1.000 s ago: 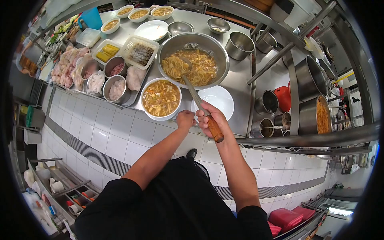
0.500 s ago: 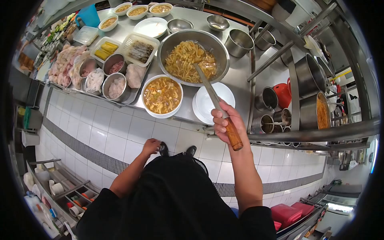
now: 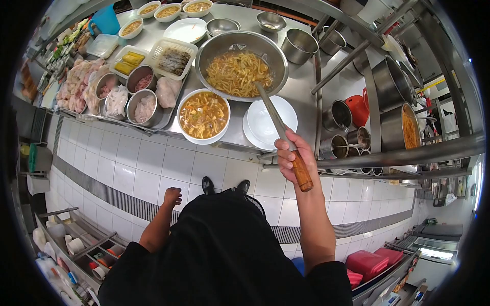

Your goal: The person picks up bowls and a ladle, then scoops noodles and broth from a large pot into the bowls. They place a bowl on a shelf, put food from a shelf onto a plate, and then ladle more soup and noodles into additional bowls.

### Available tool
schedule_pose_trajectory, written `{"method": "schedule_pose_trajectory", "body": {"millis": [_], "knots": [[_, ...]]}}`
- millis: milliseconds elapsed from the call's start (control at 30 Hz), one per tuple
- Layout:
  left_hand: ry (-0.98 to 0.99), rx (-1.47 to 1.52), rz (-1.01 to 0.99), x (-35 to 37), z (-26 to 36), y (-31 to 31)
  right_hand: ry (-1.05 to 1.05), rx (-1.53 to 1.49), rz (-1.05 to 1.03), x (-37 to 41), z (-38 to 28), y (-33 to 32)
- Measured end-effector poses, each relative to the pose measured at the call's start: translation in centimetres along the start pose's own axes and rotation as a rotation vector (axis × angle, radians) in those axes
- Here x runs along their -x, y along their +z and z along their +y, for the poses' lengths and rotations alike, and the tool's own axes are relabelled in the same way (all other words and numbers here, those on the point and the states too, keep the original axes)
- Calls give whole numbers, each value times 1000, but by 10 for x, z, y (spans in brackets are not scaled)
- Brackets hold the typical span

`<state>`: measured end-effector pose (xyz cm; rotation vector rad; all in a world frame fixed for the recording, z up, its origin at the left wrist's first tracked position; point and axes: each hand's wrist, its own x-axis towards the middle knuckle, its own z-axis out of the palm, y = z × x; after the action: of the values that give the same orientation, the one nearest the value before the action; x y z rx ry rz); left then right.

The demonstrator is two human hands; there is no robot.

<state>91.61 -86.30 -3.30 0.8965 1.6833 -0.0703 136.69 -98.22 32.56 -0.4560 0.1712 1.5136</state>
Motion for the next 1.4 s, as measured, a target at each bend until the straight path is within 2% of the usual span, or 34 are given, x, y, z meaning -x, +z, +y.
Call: {"method": "schedule_pose_trajectory", "body": {"millis": [300,500,733,933,1033,1067,1167,1200,1267,1300,1367,1400], "knots": [[96,18,-36,9,32,17,-40,-37,44,27,10,8],[104,-27,-44,-1,27,18,-165,-36,-54,84,15,19],[76,-79,-60,-9,25,22,-249,8,85,157,39,18],[97,-152,-68,-9,42,24,-234,89,164,179,50,-13],[116,-157,-91,-6,52,24,-208,256,358,171,52,-18],[124,-159,-94,-6,55,23,-210,253,356,167,54,-17],[151,-155,-98,-9,58,26,-189,596,574,157,59,-8],[150,-158,-96,-10,58,26,-188,592,574,154,59,-6],[129,-138,-116,-2,62,27,-129,838,692,151,60,-4],[129,-141,-115,2,65,28,-129,835,692,151,61,-3],[201,-364,-182,15,75,30,-144,1081,742,153,62,-1],[203,-368,-183,22,82,31,-146,1078,744,155,63,5]]}}
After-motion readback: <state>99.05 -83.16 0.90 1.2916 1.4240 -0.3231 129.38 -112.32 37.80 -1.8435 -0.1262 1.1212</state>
